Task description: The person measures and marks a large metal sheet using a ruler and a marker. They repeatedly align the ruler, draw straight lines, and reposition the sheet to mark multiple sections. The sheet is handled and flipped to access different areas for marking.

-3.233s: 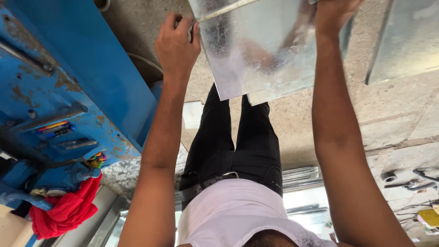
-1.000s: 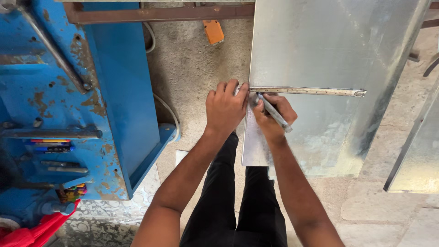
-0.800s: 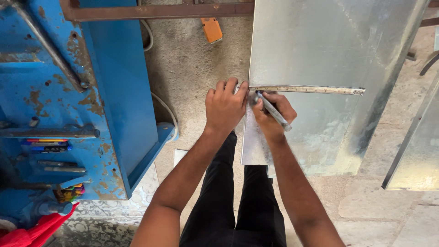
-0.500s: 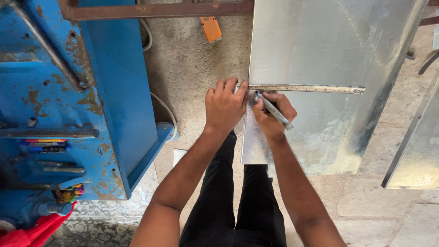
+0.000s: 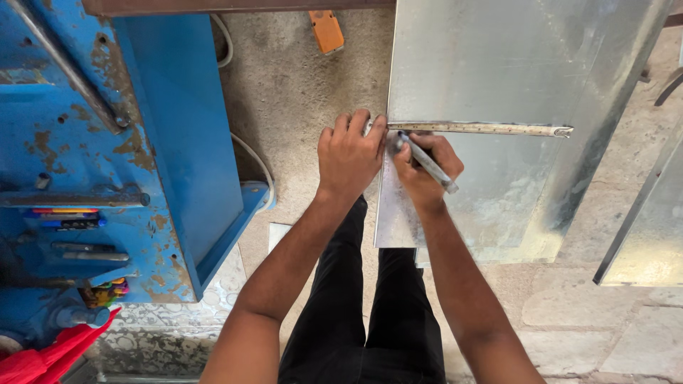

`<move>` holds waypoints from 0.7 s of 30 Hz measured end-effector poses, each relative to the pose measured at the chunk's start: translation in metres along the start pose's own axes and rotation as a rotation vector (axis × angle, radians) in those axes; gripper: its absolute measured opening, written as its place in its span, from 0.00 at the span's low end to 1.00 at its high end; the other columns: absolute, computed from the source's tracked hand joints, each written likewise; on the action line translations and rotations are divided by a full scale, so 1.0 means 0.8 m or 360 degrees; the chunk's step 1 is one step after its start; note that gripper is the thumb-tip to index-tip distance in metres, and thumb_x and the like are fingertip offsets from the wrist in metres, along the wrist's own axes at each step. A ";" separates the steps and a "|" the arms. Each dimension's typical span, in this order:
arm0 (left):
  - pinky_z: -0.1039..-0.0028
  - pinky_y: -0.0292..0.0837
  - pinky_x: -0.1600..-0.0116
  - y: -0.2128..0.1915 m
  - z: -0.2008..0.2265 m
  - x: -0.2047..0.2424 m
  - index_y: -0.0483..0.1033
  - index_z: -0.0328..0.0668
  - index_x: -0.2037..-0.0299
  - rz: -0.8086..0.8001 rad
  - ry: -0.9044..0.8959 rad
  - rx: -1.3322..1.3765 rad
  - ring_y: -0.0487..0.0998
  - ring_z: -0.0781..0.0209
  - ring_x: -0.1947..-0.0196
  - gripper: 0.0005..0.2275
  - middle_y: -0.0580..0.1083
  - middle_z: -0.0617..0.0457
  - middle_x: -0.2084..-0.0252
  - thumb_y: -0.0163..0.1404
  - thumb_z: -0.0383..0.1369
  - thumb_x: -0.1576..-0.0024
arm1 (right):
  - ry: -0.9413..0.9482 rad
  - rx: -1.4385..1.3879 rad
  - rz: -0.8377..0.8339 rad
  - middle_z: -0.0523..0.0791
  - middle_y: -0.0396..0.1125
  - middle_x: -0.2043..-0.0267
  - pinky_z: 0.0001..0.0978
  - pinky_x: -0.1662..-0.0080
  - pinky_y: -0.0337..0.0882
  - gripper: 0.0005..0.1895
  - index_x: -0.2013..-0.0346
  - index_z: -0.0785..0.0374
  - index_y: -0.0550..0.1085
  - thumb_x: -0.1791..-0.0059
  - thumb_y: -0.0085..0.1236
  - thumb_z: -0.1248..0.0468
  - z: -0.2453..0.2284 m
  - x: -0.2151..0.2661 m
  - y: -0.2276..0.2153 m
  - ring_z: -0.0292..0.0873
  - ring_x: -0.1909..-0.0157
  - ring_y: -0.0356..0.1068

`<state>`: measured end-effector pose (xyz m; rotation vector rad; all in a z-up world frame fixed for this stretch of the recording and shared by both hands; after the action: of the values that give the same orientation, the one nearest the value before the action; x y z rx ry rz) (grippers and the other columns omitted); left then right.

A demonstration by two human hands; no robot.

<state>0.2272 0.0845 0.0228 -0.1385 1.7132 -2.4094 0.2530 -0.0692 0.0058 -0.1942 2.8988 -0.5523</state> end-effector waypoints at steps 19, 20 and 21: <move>0.63 0.67 0.57 0.004 -0.002 0.002 0.80 0.51 0.51 -0.0008 -0.0019 0.0019 0.74 0.57 0.53 0.11 0.73 0.57 0.54 0.58 0.39 0.43 | 0.0001 0.0034 -0.0017 0.50 0.73 0.68 0.26 0.66 0.72 0.06 0.65 0.73 0.75 0.55 0.64 0.75 0.005 -0.001 0.001 0.37 0.70 0.71; 0.63 0.67 0.57 0.005 -0.002 0.002 0.80 0.51 0.51 -0.0016 -0.0020 0.0022 0.74 0.57 0.53 0.11 0.73 0.57 0.54 0.58 0.39 0.43 | 0.0005 0.0039 -0.0015 0.50 0.73 0.68 0.26 0.67 0.71 0.06 0.65 0.73 0.76 0.54 0.64 0.75 0.007 0.000 0.000 0.37 0.71 0.71; 0.63 0.67 0.58 0.005 -0.002 0.002 0.80 0.51 0.51 -0.0006 -0.0017 0.0013 0.74 0.57 0.53 0.11 0.73 0.57 0.54 0.58 0.39 0.43 | -0.0066 -0.0013 -0.0021 0.50 0.73 0.67 0.26 0.66 0.72 0.05 0.66 0.72 0.75 0.55 0.62 0.74 0.005 0.000 0.001 0.38 0.69 0.72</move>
<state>0.2259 0.0842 0.0189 -0.1529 1.6997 -2.4137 0.2535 -0.0702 0.0017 -0.2232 2.8622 -0.5323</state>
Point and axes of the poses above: each hand's wrist, its own x-axis away from the middle knuckle, its own y-axis out of the palm, z = x × y, the point moved 9 cm from there along -x, towards the middle knuckle
